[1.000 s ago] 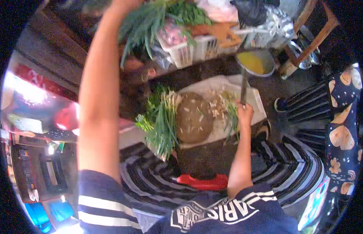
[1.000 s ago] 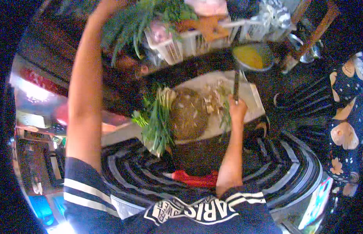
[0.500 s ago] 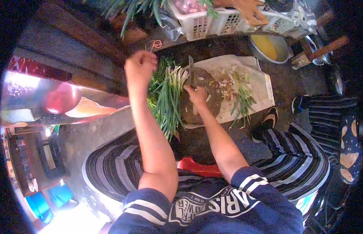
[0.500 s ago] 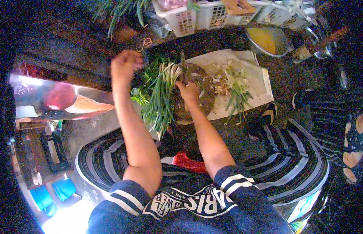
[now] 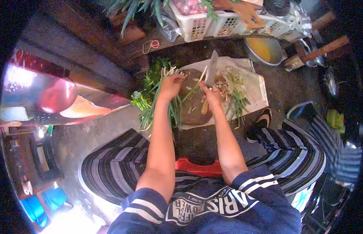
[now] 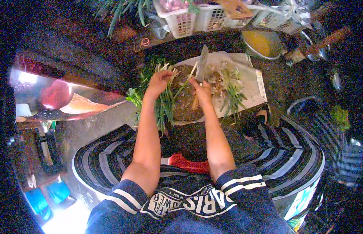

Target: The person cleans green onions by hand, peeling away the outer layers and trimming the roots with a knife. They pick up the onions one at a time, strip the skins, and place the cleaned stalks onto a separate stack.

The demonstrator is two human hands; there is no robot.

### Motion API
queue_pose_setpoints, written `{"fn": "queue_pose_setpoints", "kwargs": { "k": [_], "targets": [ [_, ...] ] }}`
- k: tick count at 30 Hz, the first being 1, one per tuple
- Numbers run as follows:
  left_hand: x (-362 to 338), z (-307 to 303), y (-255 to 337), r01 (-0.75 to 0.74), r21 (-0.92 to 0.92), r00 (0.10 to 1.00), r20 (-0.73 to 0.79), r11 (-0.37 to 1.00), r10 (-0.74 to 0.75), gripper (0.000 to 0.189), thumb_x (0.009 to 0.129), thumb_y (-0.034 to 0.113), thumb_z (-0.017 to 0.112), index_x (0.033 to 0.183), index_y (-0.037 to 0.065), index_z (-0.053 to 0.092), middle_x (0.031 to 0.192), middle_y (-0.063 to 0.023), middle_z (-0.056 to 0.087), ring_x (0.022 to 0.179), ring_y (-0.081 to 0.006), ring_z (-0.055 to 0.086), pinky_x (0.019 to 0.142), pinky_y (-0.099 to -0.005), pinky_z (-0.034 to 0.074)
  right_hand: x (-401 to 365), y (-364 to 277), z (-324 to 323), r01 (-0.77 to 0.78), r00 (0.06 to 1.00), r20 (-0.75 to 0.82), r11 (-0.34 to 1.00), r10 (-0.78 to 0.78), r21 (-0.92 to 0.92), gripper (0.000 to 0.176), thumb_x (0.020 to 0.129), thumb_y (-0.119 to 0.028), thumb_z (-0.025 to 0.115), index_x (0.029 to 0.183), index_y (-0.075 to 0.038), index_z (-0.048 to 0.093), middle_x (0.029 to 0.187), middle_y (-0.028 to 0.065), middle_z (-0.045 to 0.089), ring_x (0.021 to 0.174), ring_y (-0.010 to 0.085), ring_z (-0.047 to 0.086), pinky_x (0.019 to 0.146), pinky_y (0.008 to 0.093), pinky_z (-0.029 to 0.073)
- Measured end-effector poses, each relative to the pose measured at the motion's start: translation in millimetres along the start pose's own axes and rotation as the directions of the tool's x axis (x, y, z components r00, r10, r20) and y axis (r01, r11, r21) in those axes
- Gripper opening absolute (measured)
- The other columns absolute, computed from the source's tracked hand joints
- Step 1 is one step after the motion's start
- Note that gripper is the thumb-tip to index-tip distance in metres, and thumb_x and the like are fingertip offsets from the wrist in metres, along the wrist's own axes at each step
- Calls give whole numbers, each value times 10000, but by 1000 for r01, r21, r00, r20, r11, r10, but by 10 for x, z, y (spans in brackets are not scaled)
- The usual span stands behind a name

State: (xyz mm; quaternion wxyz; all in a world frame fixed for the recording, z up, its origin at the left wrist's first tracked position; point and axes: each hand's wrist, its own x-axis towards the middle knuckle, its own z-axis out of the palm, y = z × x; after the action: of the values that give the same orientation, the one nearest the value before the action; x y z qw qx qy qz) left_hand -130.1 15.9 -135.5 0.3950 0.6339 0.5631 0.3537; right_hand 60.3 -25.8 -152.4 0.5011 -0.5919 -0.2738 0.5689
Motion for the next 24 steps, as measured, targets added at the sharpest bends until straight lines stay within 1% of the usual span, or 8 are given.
{"fn": "queue_pose_setpoints", "kwargs": {
  "k": [3,5,7,11,17,20,22,24],
  "targets": [
    [-34,264,385,60,-84,979,199,995,-42,233,806,41,586,1027,56,660,890,-55,669,813,-147,608,747,-289,475,75,-111,-195,30,1000,-1,990,-30,-136,320,760,-320,734,966,-88,653,763,-32,613,563,67,485,466,227,381],
    [-8,426,448,-42,-79,981,187,996,56,189,819,68,605,1001,39,646,857,-43,663,800,-140,608,725,-273,471,-28,-375,-182,65,997,50,996,-62,-57,317,765,-312,732,964,-78,657,745,-40,610,520,57,469,459,222,372],
    [-44,480,611,170,-265,969,222,949,-111,114,827,64,598,925,14,625,829,-44,657,756,-135,610,708,-258,469,-91,-552,-185,87,994,68,996,-86,-10,314,763,-294,736,964,-65,656,732,-40,610,505,43,460,449,214,356],
    [-34,485,798,195,-457,957,283,868,-66,49,845,56,577,875,18,588,766,-51,648,667,-122,604,641,-253,463,-190,-757,-237,138,987,79,990,-140,39,265,767,-251,737,945,-71,662,716,-36,612,491,34,448,440,207,343],
    [-29,579,907,164,-367,968,241,916,-76,62,884,109,540,871,53,563,644,3,551,547,-102,506,528,-233,397,-198,-843,-320,258,965,84,957,-248,-133,154,790,-182,709,895,-75,674,666,-24,607,512,32,468,452,204,355],
    [-32,598,959,22,-155,984,180,988,6,72,884,122,532,860,60,559,643,9,520,560,-91,463,538,-245,377,-177,-832,-366,350,936,43,912,-349,-214,141,793,-170,695,884,-63,677,656,-29,601,534,38,484,475,213,368],
    [-37,607,982,-5,-151,984,174,989,32,70,875,117,534,847,56,554,659,8,520,593,-86,461,561,-247,378,-134,-798,-431,357,924,-5,870,-382,-340,136,789,-163,687,864,-50,679,651,-31,599,558,45,488,500,232,380],
    [-41,592,1007,-35,-147,984,167,988,60,69,866,111,536,834,51,549,675,7,521,625,-81,459,583,-249,379,-41,-746,-536,324,930,-80,902,-359,-285,145,787,-175,689,855,-48,678,650,-32,598,559,46,478,504,236,376]
  ]
}}
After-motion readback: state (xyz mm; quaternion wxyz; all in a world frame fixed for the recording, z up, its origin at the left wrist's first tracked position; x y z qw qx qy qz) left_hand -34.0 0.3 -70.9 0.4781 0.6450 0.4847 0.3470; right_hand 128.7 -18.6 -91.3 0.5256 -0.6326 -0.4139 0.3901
